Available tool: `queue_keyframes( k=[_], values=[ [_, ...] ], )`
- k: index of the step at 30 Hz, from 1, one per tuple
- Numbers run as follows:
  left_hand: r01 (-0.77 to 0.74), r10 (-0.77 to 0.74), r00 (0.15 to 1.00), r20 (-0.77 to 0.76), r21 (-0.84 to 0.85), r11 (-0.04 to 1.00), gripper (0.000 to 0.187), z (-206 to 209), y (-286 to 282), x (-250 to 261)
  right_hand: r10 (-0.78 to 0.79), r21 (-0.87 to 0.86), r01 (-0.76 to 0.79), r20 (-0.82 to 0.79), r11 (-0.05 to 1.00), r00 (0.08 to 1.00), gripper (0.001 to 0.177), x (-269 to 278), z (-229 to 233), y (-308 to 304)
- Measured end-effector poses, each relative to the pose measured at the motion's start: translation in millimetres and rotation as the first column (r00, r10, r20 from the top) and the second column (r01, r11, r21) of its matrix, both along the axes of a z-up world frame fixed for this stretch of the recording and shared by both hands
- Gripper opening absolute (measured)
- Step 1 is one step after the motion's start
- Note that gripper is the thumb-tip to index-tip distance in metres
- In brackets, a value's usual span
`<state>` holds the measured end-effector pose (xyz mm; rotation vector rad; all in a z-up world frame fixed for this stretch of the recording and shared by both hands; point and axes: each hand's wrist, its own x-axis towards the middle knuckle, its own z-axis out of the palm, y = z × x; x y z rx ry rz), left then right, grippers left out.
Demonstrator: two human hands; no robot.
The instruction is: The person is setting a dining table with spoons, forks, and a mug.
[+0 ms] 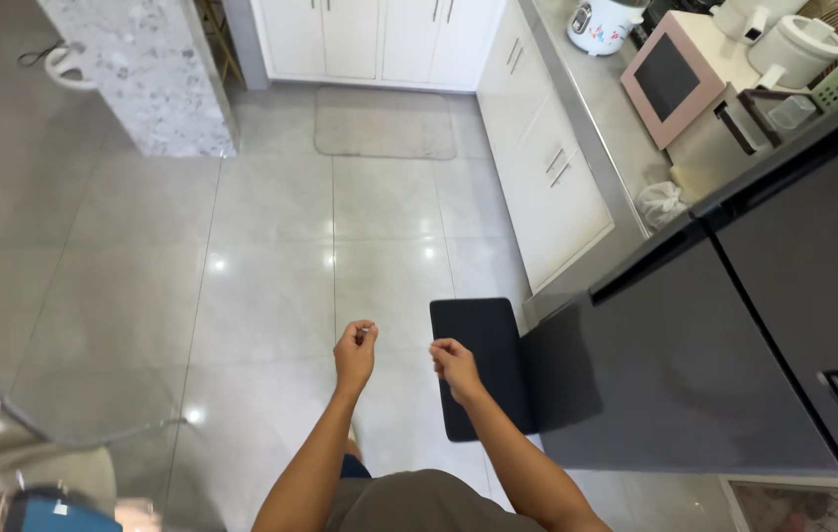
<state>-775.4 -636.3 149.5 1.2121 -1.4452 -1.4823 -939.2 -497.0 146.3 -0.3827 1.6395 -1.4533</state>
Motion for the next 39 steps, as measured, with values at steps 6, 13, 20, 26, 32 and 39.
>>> queue_keyframes(
  k=[6,13,20,26,32,39],
  values=[
    [0.345,-0.343,0.92,0.188,0.025,0.938,0.029,-33,-108,-59,-0.231,-0.037,0.232,0.028,0.972,0.973,0.005,-83,-3,-65],
    [0.473,-0.491,0.839,0.235,0.131,0.871,0.031,-19,-198,-163,-0.429,-0.028,0.431,0.054,0.902,0.902,0.007,-153,-2,-110],
    [0.576,-0.594,0.784,0.183,0.145,0.805,0.031,-62,-275,-313,-0.477,0.027,0.476,0.015,0.879,0.879,0.009,-278,-21,-169],
    [0.614,-0.621,0.762,0.183,0.102,0.783,0.03,-33,-338,-442,-0.523,0.065,0.523,-0.008,0.85,0.852,0.013,-408,-13,-238],
    [0.582,-0.596,0.793,0.128,0.13,0.803,0.031,-2,-408,-529,-0.459,0.004,0.459,-0.037,0.888,0.888,0.014,-504,4,-323],
    [0.528,-0.552,0.825,0.116,0.186,0.828,0.031,-32,-526,-615,-0.424,0.037,0.424,-0.011,0.905,0.906,0.014,-590,-8,-442]
  ],
)
